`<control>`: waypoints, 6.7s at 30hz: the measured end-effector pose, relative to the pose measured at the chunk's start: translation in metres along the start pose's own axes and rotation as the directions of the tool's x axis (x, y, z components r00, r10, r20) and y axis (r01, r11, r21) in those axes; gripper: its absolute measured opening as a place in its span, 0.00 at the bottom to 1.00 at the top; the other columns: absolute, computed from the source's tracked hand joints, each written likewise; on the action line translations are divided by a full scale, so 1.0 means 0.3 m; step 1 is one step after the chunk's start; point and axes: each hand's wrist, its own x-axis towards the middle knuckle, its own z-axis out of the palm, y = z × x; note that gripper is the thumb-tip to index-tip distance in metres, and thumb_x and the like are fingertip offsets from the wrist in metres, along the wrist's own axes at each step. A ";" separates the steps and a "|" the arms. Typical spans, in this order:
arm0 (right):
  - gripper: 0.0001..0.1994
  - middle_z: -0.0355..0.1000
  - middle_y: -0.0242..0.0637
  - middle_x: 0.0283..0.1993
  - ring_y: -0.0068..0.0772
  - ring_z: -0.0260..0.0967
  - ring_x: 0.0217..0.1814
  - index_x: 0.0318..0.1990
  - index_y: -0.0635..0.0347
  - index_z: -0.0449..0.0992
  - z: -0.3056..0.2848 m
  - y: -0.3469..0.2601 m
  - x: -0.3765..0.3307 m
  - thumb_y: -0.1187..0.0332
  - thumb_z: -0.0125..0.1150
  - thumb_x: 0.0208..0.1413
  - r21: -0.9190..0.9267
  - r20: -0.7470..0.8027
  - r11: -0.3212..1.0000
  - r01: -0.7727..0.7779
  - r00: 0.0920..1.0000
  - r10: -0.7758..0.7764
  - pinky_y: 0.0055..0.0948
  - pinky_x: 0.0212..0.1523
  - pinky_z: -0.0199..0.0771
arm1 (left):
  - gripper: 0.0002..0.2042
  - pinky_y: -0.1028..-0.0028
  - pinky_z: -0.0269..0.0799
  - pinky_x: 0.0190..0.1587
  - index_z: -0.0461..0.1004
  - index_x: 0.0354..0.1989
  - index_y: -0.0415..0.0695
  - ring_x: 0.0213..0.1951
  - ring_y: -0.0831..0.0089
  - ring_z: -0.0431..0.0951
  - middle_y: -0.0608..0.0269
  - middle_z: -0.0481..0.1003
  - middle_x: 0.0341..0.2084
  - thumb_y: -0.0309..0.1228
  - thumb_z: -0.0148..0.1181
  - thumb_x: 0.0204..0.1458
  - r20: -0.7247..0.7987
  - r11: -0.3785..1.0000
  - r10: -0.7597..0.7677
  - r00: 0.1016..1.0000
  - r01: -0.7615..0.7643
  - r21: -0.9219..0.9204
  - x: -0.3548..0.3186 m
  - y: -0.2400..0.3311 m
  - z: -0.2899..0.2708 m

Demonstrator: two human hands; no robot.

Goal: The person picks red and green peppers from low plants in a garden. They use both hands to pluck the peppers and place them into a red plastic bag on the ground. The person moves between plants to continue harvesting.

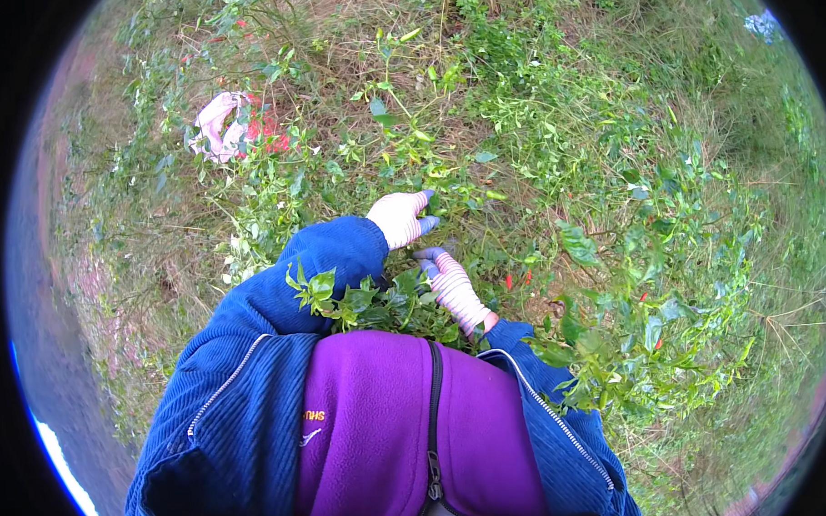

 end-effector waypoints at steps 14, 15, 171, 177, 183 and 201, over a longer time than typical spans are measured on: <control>0.15 0.75 0.43 0.32 0.33 0.72 0.30 0.52 0.57 0.74 -0.092 -0.120 0.058 0.72 0.54 0.57 -0.346 -0.069 0.921 0.181 0.974 -0.217 0.33 0.36 0.74 | 0.16 0.70 0.75 0.41 0.77 0.48 0.52 0.37 0.65 0.80 0.57 0.79 0.35 0.36 0.66 0.50 -0.081 0.970 0.202 0.976 -0.211 -0.118 -0.124 -0.055 0.101; 0.13 0.74 0.42 0.31 0.33 0.72 0.30 0.50 0.58 0.75 -0.089 -0.100 0.069 0.71 0.54 0.57 -0.374 -0.096 0.910 0.181 0.968 -0.232 0.33 0.36 0.74 | 0.15 0.74 0.74 0.41 0.77 0.48 0.50 0.37 0.71 0.80 0.59 0.80 0.35 0.34 0.66 0.51 -0.031 0.948 0.067 0.997 -0.073 -0.309 -0.136 -0.050 0.126; 0.06 0.72 0.41 0.35 0.36 0.69 0.35 0.38 0.66 0.74 0.040 -0.121 0.205 0.76 0.62 0.52 -0.391 0.087 0.844 0.368 0.927 -0.364 0.32 0.39 0.71 | 0.09 0.83 0.60 0.21 0.73 0.44 0.47 0.19 0.86 0.65 0.70 0.73 0.23 0.36 0.57 0.59 0.110 0.308 -0.254 0.961 0.189 -0.932 -0.197 -0.254 0.091; 0.06 0.71 0.40 0.34 0.34 0.69 0.36 0.37 0.66 0.74 0.038 -0.122 0.206 0.76 0.62 0.52 -0.405 0.174 0.818 0.409 0.912 -0.370 0.32 0.40 0.70 | 0.09 0.83 0.59 0.20 0.72 0.42 0.46 0.18 0.86 0.63 0.70 0.72 0.23 0.36 0.57 0.59 0.148 0.201 -0.225 0.963 0.194 -0.960 -0.195 -0.273 0.116; 0.12 0.72 0.34 0.49 0.30 0.70 0.48 0.50 0.61 0.71 0.007 -0.121 0.226 0.69 0.57 0.61 0.385 0.045 0.855 -0.348 0.932 0.360 0.31 0.52 0.70 | 0.06 0.82 0.52 0.16 0.71 0.38 0.47 0.13 0.86 0.58 0.70 0.68 0.22 0.35 0.56 0.60 0.245 -0.590 -0.012 0.969 0.191 -0.785 -0.215 -0.323 0.152; 0.12 0.70 0.35 0.30 0.25 0.68 0.26 0.46 0.62 0.72 -0.204 0.019 0.560 0.63 0.50 0.65 -0.777 -0.059 0.629 -0.031 0.998 -0.024 0.24 0.25 0.70 | 0.05 0.83 0.56 0.14 0.69 0.34 0.44 0.16 0.82 0.65 0.63 0.74 0.25 0.31 0.52 0.55 0.122 -0.262 -0.076 0.990 0.098 -0.960 -0.208 -0.343 0.202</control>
